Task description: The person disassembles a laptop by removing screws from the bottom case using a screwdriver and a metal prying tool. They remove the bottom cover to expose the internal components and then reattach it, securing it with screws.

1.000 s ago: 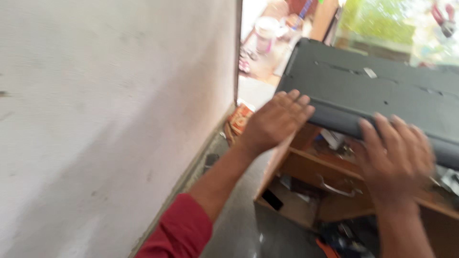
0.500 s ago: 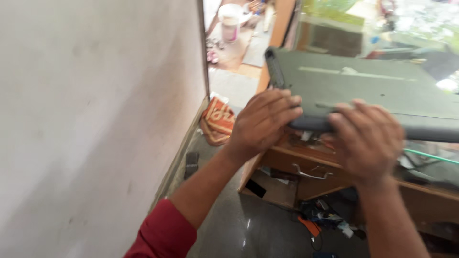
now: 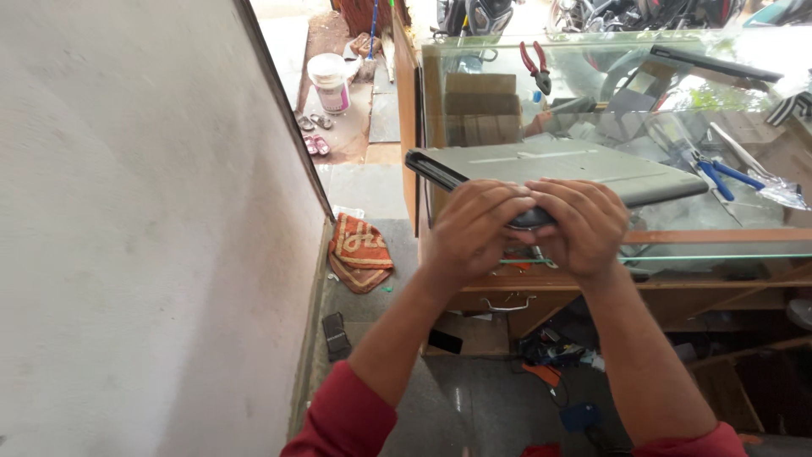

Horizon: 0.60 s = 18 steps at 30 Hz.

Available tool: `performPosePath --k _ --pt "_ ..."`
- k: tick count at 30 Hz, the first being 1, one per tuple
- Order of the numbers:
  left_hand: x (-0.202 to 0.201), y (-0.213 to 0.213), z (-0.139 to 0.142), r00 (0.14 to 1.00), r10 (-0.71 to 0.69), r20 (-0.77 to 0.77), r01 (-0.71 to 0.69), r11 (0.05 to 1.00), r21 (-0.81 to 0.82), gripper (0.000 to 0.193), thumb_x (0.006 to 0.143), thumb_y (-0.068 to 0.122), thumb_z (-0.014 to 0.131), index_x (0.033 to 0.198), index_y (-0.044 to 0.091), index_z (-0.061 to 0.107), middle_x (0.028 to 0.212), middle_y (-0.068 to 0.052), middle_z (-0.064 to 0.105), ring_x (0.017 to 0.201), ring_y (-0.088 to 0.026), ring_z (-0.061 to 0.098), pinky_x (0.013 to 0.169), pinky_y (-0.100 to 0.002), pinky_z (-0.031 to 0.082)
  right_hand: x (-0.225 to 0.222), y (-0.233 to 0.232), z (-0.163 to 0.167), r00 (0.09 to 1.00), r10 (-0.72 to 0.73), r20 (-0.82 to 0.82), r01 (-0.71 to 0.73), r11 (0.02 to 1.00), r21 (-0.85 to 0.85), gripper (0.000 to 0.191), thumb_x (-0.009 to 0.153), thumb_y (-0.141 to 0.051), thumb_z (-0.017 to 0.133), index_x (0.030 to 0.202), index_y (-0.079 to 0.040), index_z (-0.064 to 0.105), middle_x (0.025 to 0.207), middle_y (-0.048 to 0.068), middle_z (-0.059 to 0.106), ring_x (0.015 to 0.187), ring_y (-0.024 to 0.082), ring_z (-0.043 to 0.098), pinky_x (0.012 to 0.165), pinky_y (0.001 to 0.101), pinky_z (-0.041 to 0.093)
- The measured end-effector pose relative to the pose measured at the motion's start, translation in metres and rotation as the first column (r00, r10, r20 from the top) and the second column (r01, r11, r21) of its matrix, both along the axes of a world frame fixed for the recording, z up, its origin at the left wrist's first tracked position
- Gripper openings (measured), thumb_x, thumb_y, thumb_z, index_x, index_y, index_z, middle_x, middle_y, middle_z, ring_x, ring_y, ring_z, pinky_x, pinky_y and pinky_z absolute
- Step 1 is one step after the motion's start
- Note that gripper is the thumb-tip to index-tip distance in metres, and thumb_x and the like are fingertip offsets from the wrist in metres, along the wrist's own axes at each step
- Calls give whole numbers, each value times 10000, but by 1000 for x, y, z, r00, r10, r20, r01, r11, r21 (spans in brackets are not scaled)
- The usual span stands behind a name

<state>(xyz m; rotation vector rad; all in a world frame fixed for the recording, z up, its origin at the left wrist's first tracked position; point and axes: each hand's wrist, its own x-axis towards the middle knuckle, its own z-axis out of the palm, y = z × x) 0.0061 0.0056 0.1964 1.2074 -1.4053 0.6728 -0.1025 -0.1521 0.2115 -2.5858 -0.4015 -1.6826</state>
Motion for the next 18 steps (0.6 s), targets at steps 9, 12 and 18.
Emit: performPosePath --k 9,12,18 --pt "22 -43 18 986 3 167 1 1000 -24 432 887 428 784 1166 112 694 1121 -46 731 1104 -202 703 973 -392 536 -19 -51 0 990 29 138 -36 998 45 274 1113 -332 575 1145 -60 595 1049 144 763 991 321 779 828 384 629" --pt "55 -44 33 921 276 275 -294 955 26 450 885 472 736 1163 119 717 1111 -42 744 1073 -198 687 977 -413 489 -22 -76 -7 976 -27 217 0 992 123 242 1120 -306 566 1141 -66 590 1018 158 765 956 323 787 820 395 637" --pt "88 -67 44 930 170 325 -219 968 121 421 983 483 660 1159 103 707 1058 -19 705 1013 -192 665 955 -408 470 -14 -111 -16 929 60 366 -171 945 279 364 1091 -376 628 1206 -34 574 1028 228 745 914 320 778 843 398 661"
